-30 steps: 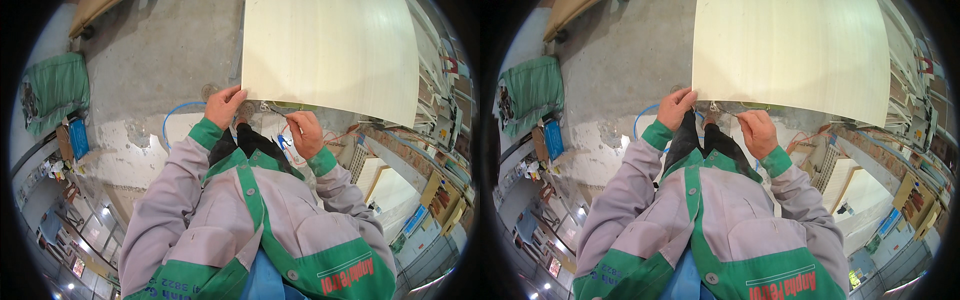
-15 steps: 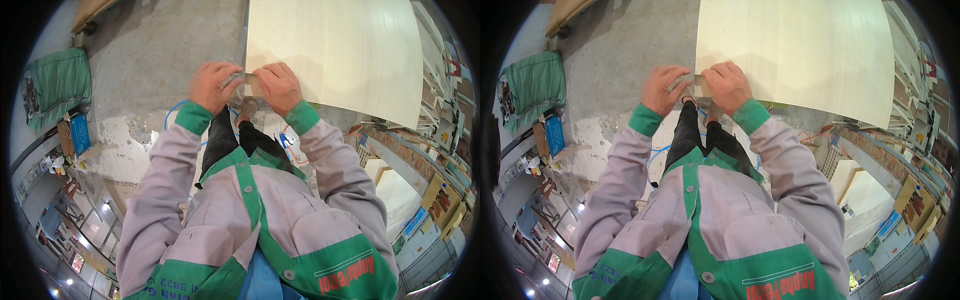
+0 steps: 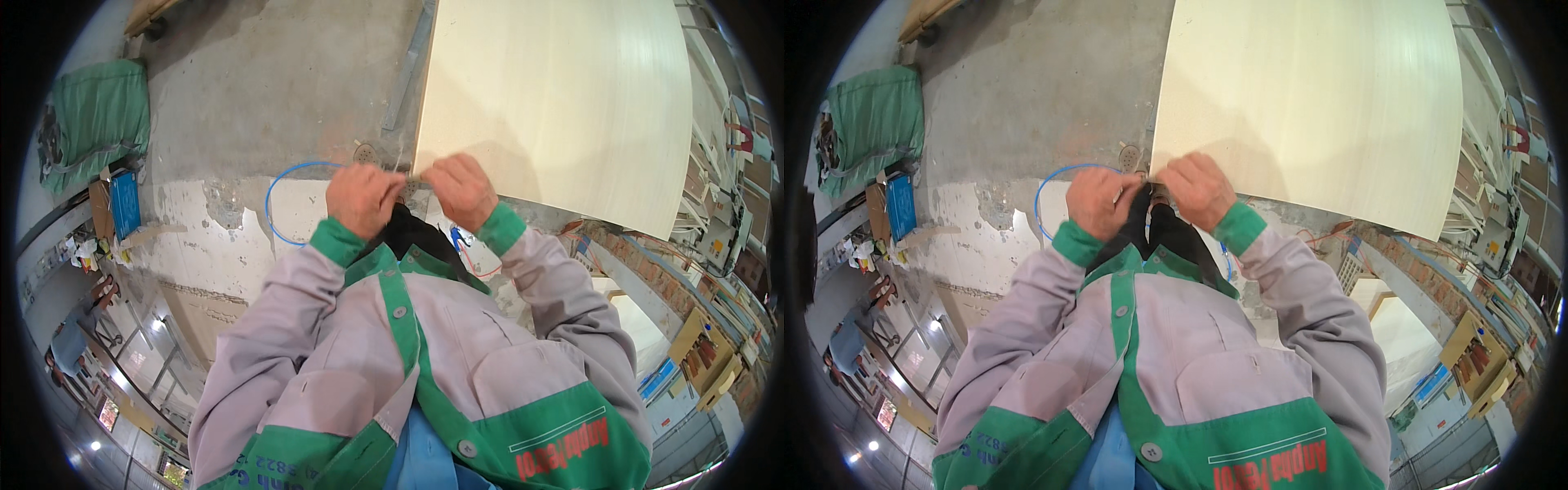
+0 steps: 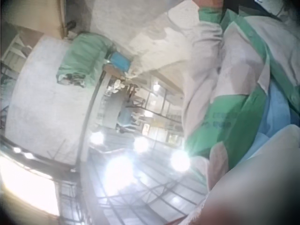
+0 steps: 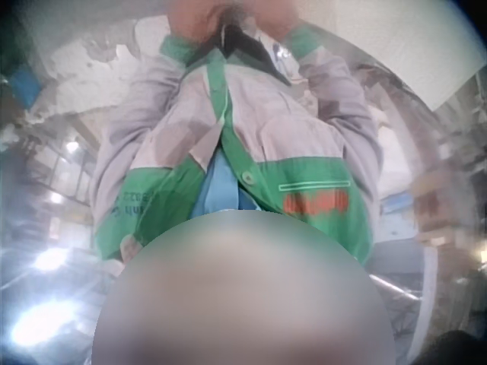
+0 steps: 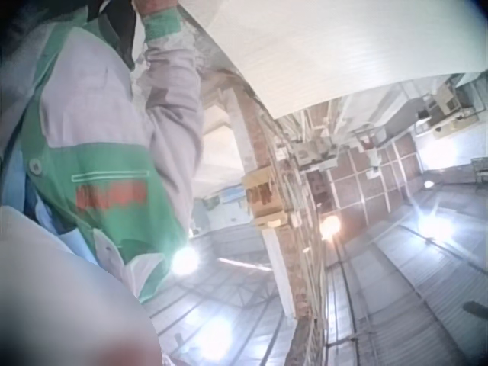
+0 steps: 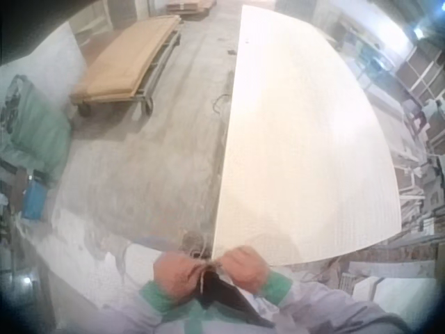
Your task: The person scrapes a large white board with a utility knife, then uses an electric sander to smooth the surface. The person moves the board and continues sanding different areas while other workers are visible in the background.
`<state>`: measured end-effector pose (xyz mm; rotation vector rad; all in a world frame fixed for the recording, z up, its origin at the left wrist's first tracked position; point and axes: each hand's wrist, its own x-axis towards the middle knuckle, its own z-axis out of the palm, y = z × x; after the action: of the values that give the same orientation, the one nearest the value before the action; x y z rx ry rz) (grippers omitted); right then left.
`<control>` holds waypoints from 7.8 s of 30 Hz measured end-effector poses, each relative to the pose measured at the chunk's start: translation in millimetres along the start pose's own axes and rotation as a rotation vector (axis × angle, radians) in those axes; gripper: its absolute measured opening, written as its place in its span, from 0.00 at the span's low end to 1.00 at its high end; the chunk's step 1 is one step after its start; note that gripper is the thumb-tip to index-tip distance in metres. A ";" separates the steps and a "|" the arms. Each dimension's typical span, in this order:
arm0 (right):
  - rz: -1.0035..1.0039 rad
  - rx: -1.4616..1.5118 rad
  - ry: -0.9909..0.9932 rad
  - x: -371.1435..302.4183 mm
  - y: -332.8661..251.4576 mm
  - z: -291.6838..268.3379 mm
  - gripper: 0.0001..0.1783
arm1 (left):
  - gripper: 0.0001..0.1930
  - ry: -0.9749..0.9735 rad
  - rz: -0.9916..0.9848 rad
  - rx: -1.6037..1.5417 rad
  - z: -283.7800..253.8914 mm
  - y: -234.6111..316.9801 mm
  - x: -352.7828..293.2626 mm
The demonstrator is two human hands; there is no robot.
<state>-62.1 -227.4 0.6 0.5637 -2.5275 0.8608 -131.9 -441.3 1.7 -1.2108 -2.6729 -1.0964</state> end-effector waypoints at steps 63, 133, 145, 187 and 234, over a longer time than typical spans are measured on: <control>-0.060 0.198 -0.281 -25.6 43.2 -27.5 0.09 | 0.03 0.018 -0.226 0.186 19.9 60.3 -20.4; 1.495 0.459 1.875 221.1 132.3 -5.2 0.15 | 0.47 -0.638 0.753 0.352 206.0 -120.4 775.8; 1.727 -0.082 1.777 333.4 263.4 -6.6 0.17 | 0.50 -0.708 0.801 0.360 264.9 -144.2 946.8; 2.118 -1.073 1.379 457.2 594.2 -18.0 0.05 | 0.50 -0.726 1.441 0.218 363.8 -132.7 1077.3; 2.276 -1.223 1.223 424.0 558.3 -75.3 0.04 | 0.51 -0.873 1.391 0.043 350.8 -74.5 1065.0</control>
<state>-672.5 125.4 -0.6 -2.4542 -0.8988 -0.2537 -835.8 434.6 -10.9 -3.1279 -1.1803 -0.2321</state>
